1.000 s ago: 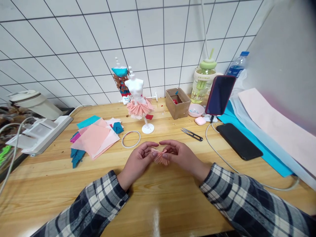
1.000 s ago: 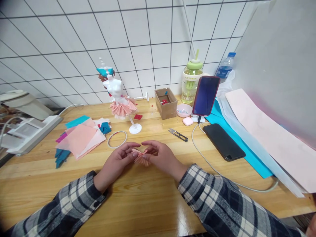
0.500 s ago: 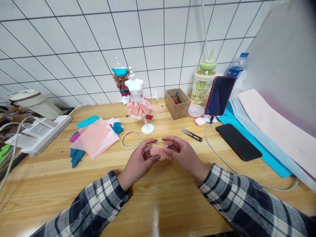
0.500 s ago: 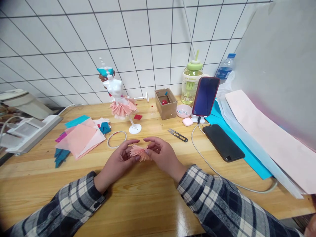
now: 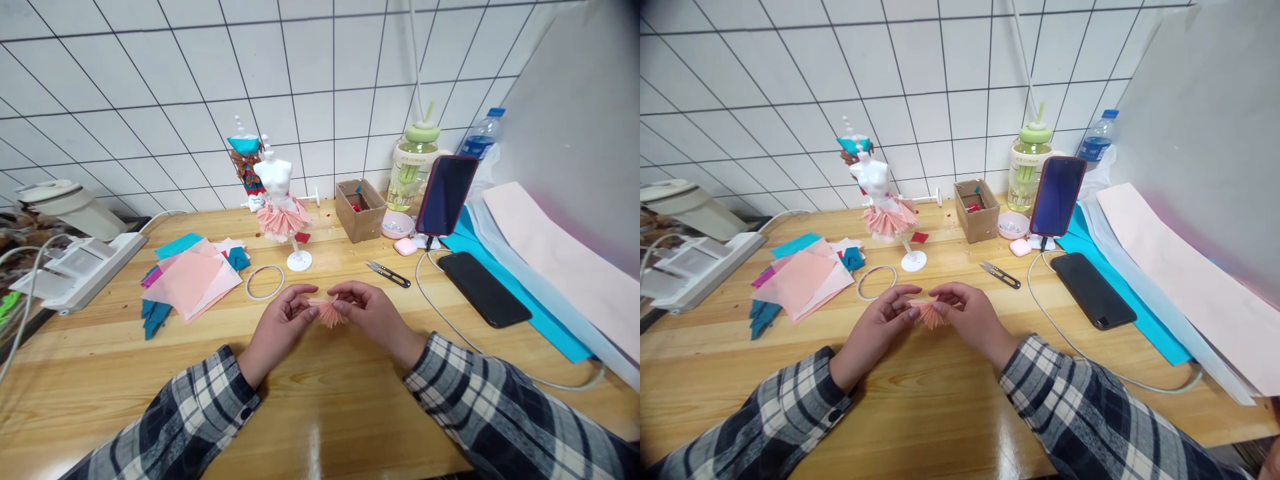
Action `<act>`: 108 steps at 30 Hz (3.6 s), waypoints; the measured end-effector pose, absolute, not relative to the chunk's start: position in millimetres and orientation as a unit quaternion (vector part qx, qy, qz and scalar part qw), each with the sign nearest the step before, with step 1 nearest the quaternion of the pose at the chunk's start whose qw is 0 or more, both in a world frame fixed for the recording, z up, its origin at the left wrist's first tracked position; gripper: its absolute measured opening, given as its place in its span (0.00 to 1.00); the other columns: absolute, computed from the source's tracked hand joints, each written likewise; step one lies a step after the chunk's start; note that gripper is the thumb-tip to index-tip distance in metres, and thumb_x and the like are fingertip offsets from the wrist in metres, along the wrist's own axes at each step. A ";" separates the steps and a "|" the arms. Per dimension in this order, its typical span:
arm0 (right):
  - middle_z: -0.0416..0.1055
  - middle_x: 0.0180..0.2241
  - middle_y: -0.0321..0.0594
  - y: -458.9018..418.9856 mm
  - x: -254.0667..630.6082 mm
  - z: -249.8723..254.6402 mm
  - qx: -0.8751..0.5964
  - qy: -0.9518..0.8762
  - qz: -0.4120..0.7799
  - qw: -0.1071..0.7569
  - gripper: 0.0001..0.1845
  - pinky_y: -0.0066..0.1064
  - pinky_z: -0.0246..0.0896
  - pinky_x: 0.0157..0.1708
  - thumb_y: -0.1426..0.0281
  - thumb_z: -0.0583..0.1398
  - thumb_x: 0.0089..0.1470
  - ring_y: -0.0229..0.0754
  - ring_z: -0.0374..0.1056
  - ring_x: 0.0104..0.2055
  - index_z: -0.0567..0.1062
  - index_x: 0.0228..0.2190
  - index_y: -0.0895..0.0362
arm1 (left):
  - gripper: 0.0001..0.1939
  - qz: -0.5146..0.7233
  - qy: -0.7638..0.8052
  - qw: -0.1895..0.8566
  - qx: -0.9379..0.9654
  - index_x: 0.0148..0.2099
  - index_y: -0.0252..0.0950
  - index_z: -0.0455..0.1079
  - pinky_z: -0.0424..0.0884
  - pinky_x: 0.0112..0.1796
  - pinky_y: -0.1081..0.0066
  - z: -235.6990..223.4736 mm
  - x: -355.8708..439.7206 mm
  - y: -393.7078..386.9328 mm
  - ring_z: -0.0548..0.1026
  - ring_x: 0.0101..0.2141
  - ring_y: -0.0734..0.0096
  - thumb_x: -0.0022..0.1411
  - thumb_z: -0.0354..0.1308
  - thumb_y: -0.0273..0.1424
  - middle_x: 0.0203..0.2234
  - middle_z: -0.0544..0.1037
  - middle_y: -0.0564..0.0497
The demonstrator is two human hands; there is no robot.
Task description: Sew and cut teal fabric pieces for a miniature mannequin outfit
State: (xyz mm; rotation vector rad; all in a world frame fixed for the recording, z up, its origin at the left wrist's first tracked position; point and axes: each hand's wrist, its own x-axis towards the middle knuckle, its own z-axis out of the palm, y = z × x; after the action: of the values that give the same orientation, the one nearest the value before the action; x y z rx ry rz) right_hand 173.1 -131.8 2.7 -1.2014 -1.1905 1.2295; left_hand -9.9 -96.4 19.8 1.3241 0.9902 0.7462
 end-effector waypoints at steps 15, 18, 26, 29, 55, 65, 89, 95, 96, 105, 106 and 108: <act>0.76 0.36 0.38 -132.6 172.6 -1.7 -0.392 -0.424 0.681 0.451 0.17 0.29 0.65 0.34 0.70 0.65 0.45 0.37 0.71 0.35 0.77 0.41 0.53 | 0.25 0.290 0.318 0.753 0.498 0.55 0.37 0.62 0.65 0.34 0.70 9.1 -17.4 -90.2 0.73 0.31 0.70 0.55 0.63 0.32 0.29 0.76 0.51; 0.76 0.36 0.36 -131.9 173.0 -3.4 -0.403 -0.460 0.648 0.454 0.16 0.32 0.66 0.37 0.71 0.63 0.46 0.37 0.72 0.36 0.78 0.40 0.53 | 0.25 0.285 0.327 0.745 0.507 0.54 0.37 0.63 0.65 0.33 0.71 9.4 -17.6 -89.8 0.73 0.30 0.71 0.55 0.63 0.32 0.28 0.75 0.52; 0.76 0.34 0.37 -132.8 175.1 -0.4 -0.454 -0.595 0.473 0.464 0.13 0.31 0.65 0.36 0.78 0.58 0.47 0.39 0.71 0.38 0.78 0.33 0.54 | 0.24 0.297 0.324 0.751 0.492 0.54 0.37 0.62 0.66 0.35 0.70 11.6 -16.4 -91.3 0.73 0.32 0.70 0.57 0.61 0.38 0.30 0.75 0.51; 0.75 0.32 0.36 -134.6 175.2 2.7 -0.454 -0.642 0.399 0.472 0.15 0.29 0.64 0.33 0.81 0.56 0.46 0.37 0.70 0.36 0.78 0.32 0.53 | 0.26 0.288 0.349 0.727 0.516 0.53 0.37 0.63 0.65 0.34 0.71 10.1 -16.1 -91.0 0.73 0.31 0.72 0.54 0.65 0.34 0.29 0.75 0.53; 0.70 0.31 0.37 -134.2 184.4 1.6 -0.421 -0.736 0.250 0.468 0.15 0.27 0.63 0.30 0.81 0.58 0.49 0.36 0.67 0.32 0.79 0.34 0.52 | 0.26 0.311 0.311 0.790 0.426 0.54 0.37 0.63 0.66 0.35 0.70 6.8 -20.1 -87.1 0.74 0.31 0.71 0.53 0.65 0.26 0.27 0.75 0.53; 0.71 0.29 0.36 -138.5 179.8 5.2 -0.392 -0.779 0.153 0.465 0.12 0.27 0.61 0.31 0.78 0.58 0.54 0.35 0.66 0.32 0.78 0.35 0.52 | 0.28 0.311 0.337 0.754 0.470 0.54 0.38 0.62 0.66 0.34 0.73 6.5 -17.7 -88.8 0.73 0.30 0.75 0.52 0.67 0.29 0.30 0.75 0.53; 0.73 0.35 0.36 -139.8 179.4 3.3 -0.441 -0.735 0.288 0.427 0.25 0.25 0.64 0.28 0.79 0.58 0.50 0.34 0.67 0.30 0.69 0.50 0.51 | 0.27 0.297 0.325 0.760 0.479 0.54 0.39 0.63 0.65 0.36 0.69 6.9 -21.6 -87.2 0.74 0.33 0.70 0.52 0.66 0.29 0.31 0.75 0.51; 0.74 0.33 0.37 -139.6 180.0 5.0 -0.442 -0.723 0.307 0.433 0.09 0.26 0.66 0.29 0.75 0.59 0.52 0.35 0.69 0.33 0.75 0.37 0.53 | 0.27 0.299 0.311 0.776 0.461 0.54 0.39 0.64 0.65 0.34 0.72 7.0 -21.2 -86.7 0.73 0.31 0.72 0.51 0.66 0.27 0.30 0.74 0.52; 0.74 0.33 0.37 -139.1 180.4 5.4 -0.437 -0.723 0.308 0.438 0.08 0.26 0.66 0.29 0.74 0.60 0.52 0.35 0.69 0.33 0.75 0.36 0.53 | 0.27 0.295 0.311 0.778 0.460 0.54 0.39 0.64 0.65 0.34 0.72 6.8 -21.0 -86.7 0.73 0.30 0.72 0.52 0.66 0.27 0.30 0.74 0.53; 0.74 0.34 0.39 -135.4 181.1 8.5 -0.494 -0.732 0.248 0.399 0.04 0.27 0.63 0.28 0.71 0.62 0.51 0.37 0.67 0.33 0.76 0.33 0.54 | 0.21 0.366 0.357 0.481 0.713 0.50 0.38 0.71 0.64 0.47 0.64 23.4 -24.9 -95.8 0.71 0.46 0.58 0.55 0.62 0.40 0.44 0.75 0.45; 0.75 0.31 0.37 -136.2 180.3 8.7 -0.499 -0.735 0.245 0.388 0.04 0.28 0.62 0.28 0.71 0.62 0.51 0.36 0.66 0.31 0.76 0.33 0.53 | 0.19 0.346 0.368 0.450 0.736 0.47 0.38 0.73 0.64 0.46 0.65 25.2 -24.1 -97.3 0.72 0.44 0.58 0.54 0.64 0.40 0.41 0.77 0.46; 0.74 0.29 0.35 -137.7 178.7 8.7 -0.508 -0.719 0.270 0.390 0.09 0.28 0.61 0.28 0.70 0.62 0.52 0.34 0.64 0.27 0.75 0.38 0.53 | 0.12 0.305 0.403 0.426 0.751 0.39 0.38 0.75 0.66 0.41 0.67 26.5 -21.2 -99.2 0.74 0.37 0.61 0.54 0.63 0.38 0.34 0.79 0.48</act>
State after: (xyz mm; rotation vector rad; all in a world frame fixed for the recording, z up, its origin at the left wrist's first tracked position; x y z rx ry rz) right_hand 178.7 -137.7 8.7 -1.2913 -1.8271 0.6866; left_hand -21.2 -99.2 26.5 1.8771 1.0069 0.7624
